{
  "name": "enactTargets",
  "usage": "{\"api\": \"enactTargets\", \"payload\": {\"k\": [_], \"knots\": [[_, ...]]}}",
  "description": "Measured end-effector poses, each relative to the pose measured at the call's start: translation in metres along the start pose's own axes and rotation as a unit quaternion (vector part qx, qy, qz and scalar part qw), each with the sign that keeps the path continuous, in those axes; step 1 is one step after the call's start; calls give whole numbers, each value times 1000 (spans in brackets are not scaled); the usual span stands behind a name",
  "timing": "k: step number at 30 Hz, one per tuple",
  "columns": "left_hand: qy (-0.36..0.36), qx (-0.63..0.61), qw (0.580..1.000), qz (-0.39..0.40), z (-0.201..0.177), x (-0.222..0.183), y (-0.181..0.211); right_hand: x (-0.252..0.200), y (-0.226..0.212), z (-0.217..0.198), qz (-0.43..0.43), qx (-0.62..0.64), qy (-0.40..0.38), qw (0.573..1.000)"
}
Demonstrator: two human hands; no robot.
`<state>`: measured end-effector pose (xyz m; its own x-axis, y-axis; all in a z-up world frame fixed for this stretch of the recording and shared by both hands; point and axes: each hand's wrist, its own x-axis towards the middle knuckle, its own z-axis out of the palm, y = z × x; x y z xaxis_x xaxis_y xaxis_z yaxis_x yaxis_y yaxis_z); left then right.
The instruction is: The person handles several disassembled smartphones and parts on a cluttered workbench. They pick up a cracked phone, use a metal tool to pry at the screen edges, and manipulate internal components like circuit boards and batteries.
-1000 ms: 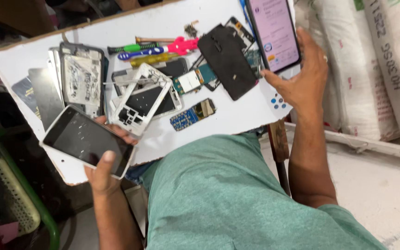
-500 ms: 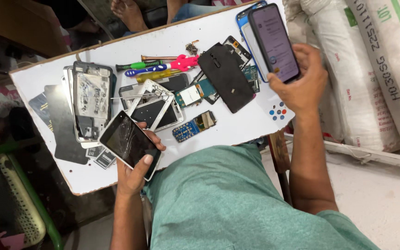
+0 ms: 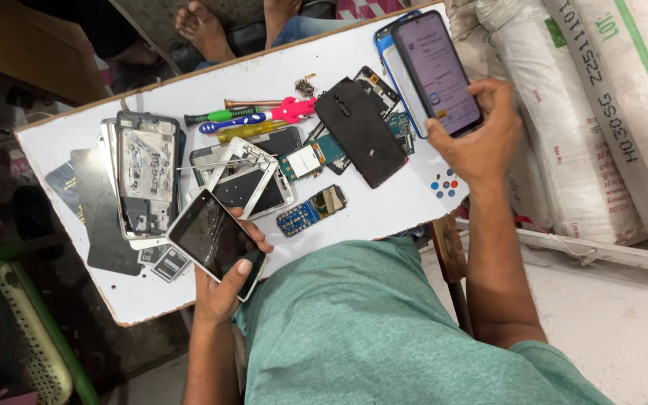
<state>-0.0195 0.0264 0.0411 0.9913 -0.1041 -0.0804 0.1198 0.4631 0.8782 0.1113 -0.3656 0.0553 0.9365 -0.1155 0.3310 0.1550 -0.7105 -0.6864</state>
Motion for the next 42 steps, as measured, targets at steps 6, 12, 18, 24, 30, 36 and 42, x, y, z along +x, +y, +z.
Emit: {"api": "enactTargets", "payload": {"k": [6, 12, 18, 24, 30, 36, 42], "knots": [[2, 4, 1000, -11, -2, 0, -3, -3, -10, 12, -39, -165, 6, 985], [10, 4, 1000, -19, -1, 4, -7, 1, -17, 12, -26, -171, -22, 985], [5, 9, 1000, -25, -5, 4, -14, 9, -7, 4, -52, -162, -16, 985], [4, 10, 1000, -24, -6, 4, -17, 13, 2, -7, 5, 95, -21, 995], [-4, 13, 1000, -21, -8, 8, -15, 1, -9, 5, 20, -32, -10, 999], [9, 27, 999, -18, -9, 10, -8, -2, -18, 10, -16, -128, -49, 990], [9, 31, 999, -17, -4, 14, -7, 1, -18, 6, -14, -153, -77, 985]]}}
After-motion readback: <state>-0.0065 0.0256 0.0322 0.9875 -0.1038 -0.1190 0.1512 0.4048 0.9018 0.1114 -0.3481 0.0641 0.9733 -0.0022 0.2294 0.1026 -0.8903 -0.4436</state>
